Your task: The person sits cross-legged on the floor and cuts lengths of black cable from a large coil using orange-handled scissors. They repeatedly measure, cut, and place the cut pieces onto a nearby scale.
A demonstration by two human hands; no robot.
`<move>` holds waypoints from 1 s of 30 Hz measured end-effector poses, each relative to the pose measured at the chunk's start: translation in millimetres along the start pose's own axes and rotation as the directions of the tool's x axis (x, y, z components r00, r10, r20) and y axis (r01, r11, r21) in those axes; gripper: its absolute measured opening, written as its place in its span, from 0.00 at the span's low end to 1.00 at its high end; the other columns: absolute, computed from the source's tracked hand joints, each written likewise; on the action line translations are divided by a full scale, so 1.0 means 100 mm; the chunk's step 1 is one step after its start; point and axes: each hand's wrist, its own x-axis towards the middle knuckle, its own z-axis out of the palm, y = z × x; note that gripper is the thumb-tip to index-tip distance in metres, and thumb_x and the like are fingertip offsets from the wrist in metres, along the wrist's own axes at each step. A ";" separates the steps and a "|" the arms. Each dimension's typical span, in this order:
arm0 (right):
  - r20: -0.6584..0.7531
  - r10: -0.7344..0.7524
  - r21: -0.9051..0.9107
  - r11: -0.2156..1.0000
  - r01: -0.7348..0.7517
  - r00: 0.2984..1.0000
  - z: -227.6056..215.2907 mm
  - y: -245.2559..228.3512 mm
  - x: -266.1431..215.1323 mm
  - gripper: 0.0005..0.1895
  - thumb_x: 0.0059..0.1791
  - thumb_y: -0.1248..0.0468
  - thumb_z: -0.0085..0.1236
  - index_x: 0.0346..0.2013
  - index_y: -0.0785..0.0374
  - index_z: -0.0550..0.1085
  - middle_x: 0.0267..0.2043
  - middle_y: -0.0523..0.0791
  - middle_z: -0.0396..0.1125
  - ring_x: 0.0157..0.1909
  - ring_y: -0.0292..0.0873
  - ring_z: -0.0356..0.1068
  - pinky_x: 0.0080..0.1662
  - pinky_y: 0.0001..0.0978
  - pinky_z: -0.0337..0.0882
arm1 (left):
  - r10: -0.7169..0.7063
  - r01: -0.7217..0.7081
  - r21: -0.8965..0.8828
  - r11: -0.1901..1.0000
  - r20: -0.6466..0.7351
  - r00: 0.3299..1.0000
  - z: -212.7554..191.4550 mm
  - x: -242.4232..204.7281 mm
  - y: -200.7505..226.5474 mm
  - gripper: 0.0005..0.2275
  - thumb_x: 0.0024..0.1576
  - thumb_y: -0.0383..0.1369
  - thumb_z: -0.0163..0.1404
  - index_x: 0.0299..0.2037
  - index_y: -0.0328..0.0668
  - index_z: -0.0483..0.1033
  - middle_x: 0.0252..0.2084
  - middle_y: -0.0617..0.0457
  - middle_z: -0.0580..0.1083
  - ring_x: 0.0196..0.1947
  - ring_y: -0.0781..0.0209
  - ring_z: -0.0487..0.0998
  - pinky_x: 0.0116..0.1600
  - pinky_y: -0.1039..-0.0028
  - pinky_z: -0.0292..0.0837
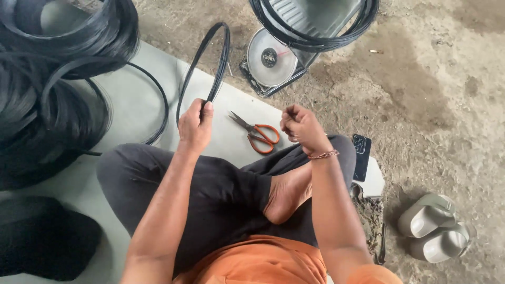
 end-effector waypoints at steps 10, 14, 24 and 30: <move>0.014 -0.070 -0.541 0.838 0.066 0.997 0.61 0.69 0.06 0.04 0.53 0.62 0.56 0.37 0.56 0.77 0.22 0.41 0.72 0.28 0.40 0.73 0.40 0.32 0.72 | -0.034 0.030 -0.148 0.989 -0.023 0.999 -0.10 -0.08 -0.04 0.18 0.64 0.58 0.47 0.38 0.60 0.79 0.28 0.55 0.78 0.37 0.49 0.81 0.47 0.64 0.75; -0.083 -0.112 -0.487 0.871 0.058 0.990 0.46 0.85 0.20 0.06 0.54 0.62 0.55 0.37 0.56 0.78 0.22 0.40 0.72 0.27 0.38 0.71 0.39 0.29 0.71 | -0.054 0.055 -0.222 0.973 0.011 0.998 -0.21 -0.10 0.08 0.18 0.68 0.51 0.37 0.41 0.59 0.81 0.27 0.51 0.74 0.35 0.47 0.78 0.51 0.58 0.73; -0.242 -0.148 -0.568 0.823 -0.016 0.959 0.38 0.93 0.34 0.09 0.54 0.55 0.56 0.38 0.55 0.78 0.26 0.43 0.73 0.35 0.42 0.75 0.43 0.36 0.72 | -0.194 -0.122 0.640 0.759 0.401 0.895 0.13 0.02 -0.56 0.11 0.65 0.40 0.45 0.42 0.48 0.81 0.39 0.49 0.81 0.52 0.46 0.79 0.65 0.54 0.58; -0.255 -0.201 -0.798 0.596 -0.088 0.946 0.41 0.74 0.29 0.12 0.55 0.54 0.51 0.39 0.58 0.76 0.30 0.50 0.75 0.43 0.58 0.76 0.49 0.51 0.73 | -0.072 0.041 0.419 0.907 0.059 0.996 -0.27 -0.21 0.24 0.09 0.59 0.35 0.49 0.42 0.39 0.76 0.33 0.44 0.76 0.40 0.40 0.81 0.52 0.50 0.72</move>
